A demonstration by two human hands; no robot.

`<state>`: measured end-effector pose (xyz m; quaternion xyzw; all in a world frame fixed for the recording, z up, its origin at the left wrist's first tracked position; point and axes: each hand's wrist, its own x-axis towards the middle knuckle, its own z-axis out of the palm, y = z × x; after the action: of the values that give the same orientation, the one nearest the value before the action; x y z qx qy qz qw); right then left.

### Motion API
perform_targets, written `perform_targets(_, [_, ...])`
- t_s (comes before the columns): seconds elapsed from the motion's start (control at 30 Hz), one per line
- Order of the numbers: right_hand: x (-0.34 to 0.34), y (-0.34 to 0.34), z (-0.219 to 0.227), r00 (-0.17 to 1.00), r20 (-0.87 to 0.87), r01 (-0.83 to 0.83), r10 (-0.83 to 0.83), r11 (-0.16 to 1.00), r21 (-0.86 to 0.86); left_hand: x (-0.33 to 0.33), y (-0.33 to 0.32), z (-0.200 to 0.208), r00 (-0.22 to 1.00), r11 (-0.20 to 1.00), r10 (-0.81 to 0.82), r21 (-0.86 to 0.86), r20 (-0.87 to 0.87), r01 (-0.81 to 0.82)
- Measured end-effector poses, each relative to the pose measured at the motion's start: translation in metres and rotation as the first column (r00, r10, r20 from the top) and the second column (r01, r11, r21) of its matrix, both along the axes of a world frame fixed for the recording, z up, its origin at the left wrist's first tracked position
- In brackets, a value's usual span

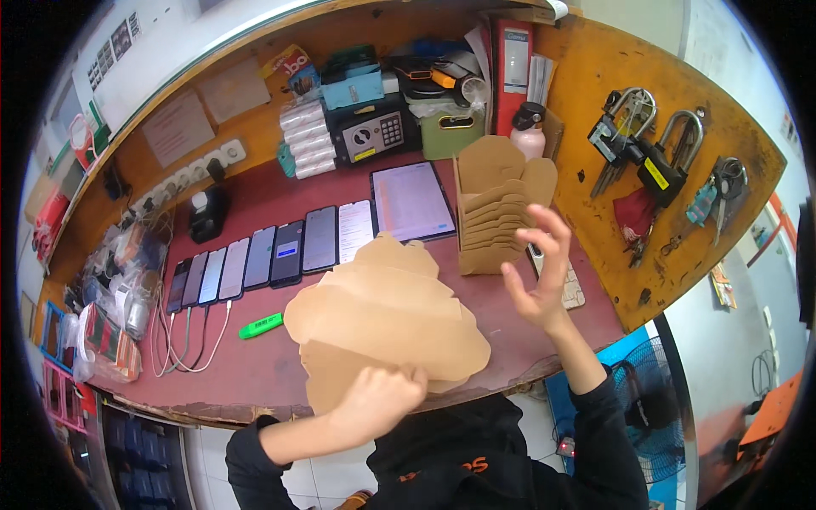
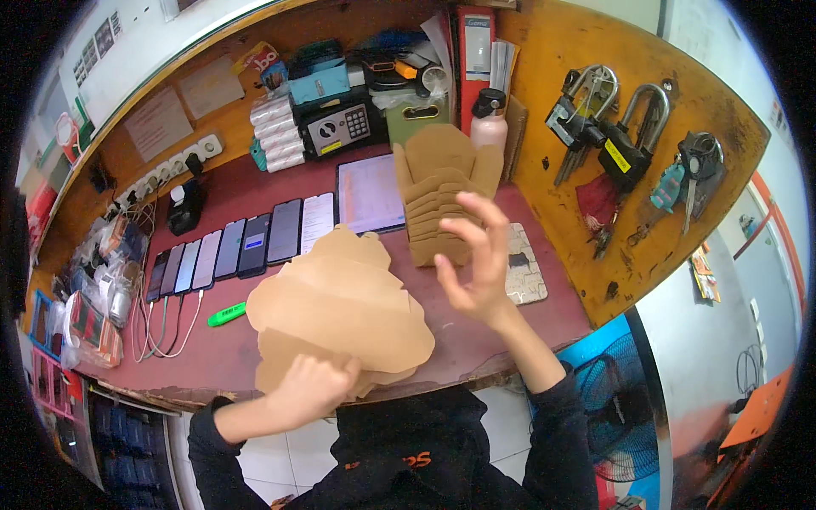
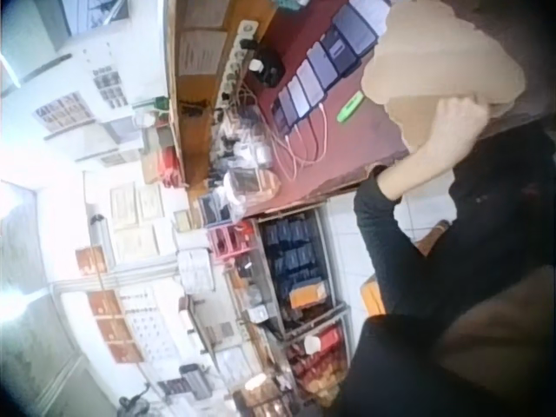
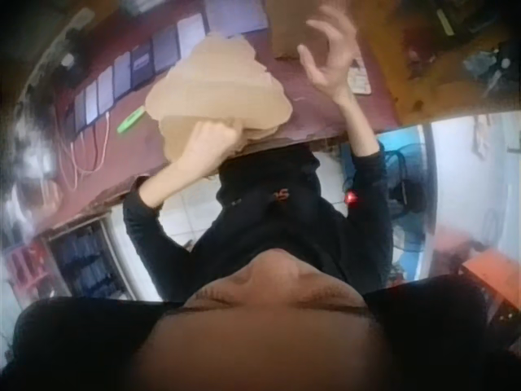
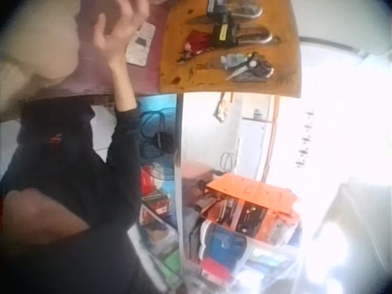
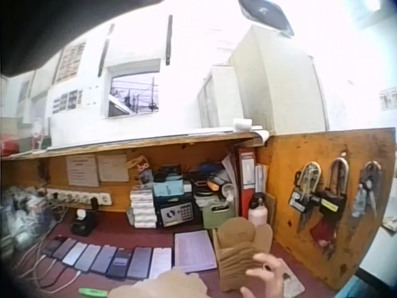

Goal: The person folds and assembles multiple cardboard food boxes by hand on a workspace, stacking each completed box onto a pile.

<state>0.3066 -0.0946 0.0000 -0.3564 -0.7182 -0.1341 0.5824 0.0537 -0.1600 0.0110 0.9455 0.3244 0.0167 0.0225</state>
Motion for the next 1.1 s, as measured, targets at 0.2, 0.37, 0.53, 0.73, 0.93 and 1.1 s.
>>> perform_targets(0.2, [-0.038,-0.008,0.039,0.784,0.27,-0.373,0.559,0.771,-0.516,-0.028,0.025,0.052,0.933,0.964,0.041,0.231,0.358,-0.131])
perform_targets(0.37, [-0.061,0.019,0.092,0.953,0.026,-0.298,0.303,0.947,-0.116,-0.042,0.028,0.105,0.831,0.886,0.21,0.258,0.515,-0.384])
perform_targets(0.53, [-0.098,0.043,0.133,0.993,0.038,-0.12,0.114,0.961,0.248,-0.054,0.033,0.122,0.636,0.917,0.103,0.174,0.765,-0.358])
perform_targets(0.73, [-0.147,0.034,0.106,0.803,0.197,-0.562,0.563,0.825,-0.067,-0.058,0.045,0.138,0.625,0.884,-0.054,0.328,0.778,-0.333])
perform_targets(0.93, [-0.15,0.055,0.092,0.869,-0.064,-0.495,0.491,0.863,-0.099,-0.034,0.077,0.127,0.236,0.874,-0.087,0.187,0.968,-0.448])
perform_targets(1.1, [-0.146,0.069,0.092,0.87,-0.082,-0.492,0.486,0.866,-0.088,-0.046,0.105,0.115,0.403,0.794,-0.181,0.376,0.897,-0.478])
